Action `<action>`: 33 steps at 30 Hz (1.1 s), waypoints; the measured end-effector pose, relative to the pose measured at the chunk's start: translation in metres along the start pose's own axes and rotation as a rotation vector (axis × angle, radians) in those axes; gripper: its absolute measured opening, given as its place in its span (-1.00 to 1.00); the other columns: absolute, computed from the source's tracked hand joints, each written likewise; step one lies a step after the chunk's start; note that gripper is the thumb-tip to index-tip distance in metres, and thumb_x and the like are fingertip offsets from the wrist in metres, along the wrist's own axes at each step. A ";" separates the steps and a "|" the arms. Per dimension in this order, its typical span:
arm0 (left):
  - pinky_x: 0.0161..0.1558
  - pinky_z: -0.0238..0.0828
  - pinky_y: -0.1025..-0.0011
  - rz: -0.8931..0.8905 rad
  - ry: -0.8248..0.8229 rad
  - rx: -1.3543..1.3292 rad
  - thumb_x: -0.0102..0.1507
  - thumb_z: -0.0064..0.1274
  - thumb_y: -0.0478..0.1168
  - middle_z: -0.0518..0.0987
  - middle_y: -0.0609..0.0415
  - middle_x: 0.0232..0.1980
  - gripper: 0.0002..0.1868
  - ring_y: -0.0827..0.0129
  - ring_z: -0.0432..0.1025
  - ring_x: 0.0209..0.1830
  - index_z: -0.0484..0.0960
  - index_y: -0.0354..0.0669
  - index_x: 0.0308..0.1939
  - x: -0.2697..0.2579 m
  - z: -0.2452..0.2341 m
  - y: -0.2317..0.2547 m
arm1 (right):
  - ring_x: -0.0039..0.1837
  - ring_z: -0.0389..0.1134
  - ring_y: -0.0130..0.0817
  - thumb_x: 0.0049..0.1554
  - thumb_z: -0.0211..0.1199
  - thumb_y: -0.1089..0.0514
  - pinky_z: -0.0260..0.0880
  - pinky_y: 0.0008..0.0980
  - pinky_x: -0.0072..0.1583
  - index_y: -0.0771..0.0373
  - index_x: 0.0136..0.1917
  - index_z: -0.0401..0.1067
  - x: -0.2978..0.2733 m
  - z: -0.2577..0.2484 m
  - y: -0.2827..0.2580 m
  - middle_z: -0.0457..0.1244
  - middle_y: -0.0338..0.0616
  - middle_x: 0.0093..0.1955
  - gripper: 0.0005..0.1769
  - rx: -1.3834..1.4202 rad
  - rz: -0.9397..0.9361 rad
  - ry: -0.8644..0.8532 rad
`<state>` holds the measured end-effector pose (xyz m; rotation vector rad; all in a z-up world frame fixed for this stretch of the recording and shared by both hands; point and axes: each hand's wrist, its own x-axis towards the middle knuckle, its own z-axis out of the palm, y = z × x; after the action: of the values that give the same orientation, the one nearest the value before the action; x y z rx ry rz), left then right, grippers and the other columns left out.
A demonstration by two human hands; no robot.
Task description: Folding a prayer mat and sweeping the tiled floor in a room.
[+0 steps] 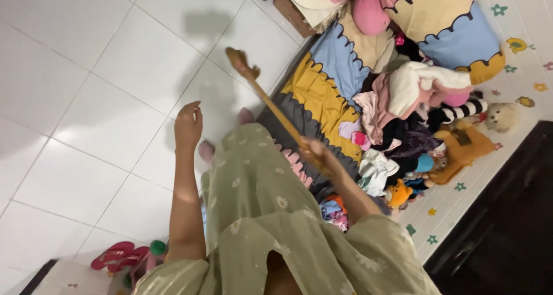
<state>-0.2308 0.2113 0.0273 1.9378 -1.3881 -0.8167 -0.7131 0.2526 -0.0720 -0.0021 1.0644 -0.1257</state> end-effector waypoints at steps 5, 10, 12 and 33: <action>-0.01 0.49 0.12 0.033 -0.024 -0.017 0.37 -0.02 -0.38 0.65 -0.24 0.03 -0.78 -0.06 0.56 -0.06 0.65 -0.34 0.06 -0.025 -0.030 -0.018 | -0.41 0.19 -0.41 0.40 0.05 -0.23 0.25 -0.43 -0.39 0.30 -0.07 0.32 -0.040 -0.007 0.008 0.17 -0.13 -0.33 -0.48 -0.234 -0.190 0.404; -0.01 0.51 0.15 0.039 -0.036 0.027 0.36 0.00 -0.37 0.65 -0.23 0.02 -0.78 -0.05 0.56 -0.04 0.67 -0.32 0.05 -0.064 -0.062 -0.054 | -0.27 0.39 -0.02 0.17 0.18 0.15 0.45 -0.08 -0.23 0.38 0.17 0.31 0.019 -0.019 0.024 0.28 0.11 -0.27 -0.64 -1.036 -0.437 0.924; -0.02 0.51 0.15 0.003 -0.059 0.049 0.36 0.00 -0.37 0.65 -0.22 0.02 -0.78 -0.04 0.56 -0.05 0.67 -0.31 0.04 -0.081 -0.076 -0.064 | -0.21 0.44 0.19 0.15 0.23 0.22 0.46 0.04 -0.18 0.53 0.23 0.27 0.106 -0.021 0.019 0.32 0.29 -0.24 -0.55 -1.464 -0.570 1.173; 0.03 0.48 0.12 -0.207 0.182 0.013 0.38 0.00 -0.37 0.64 -0.23 0.03 -0.77 -0.08 0.53 -0.02 0.65 -0.34 0.08 -0.116 -0.184 -0.110 | -0.47 0.04 -0.55 0.31 0.11 0.06 0.06 -0.49 -0.39 0.01 -0.39 0.08 0.071 0.207 0.076 -0.02 -0.44 -0.51 -0.55 -0.357 0.361 -0.238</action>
<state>-0.0551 0.3742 0.0726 2.1331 -1.1023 -0.7046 -0.4907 0.3085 -0.0382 -0.1428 0.8229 0.3836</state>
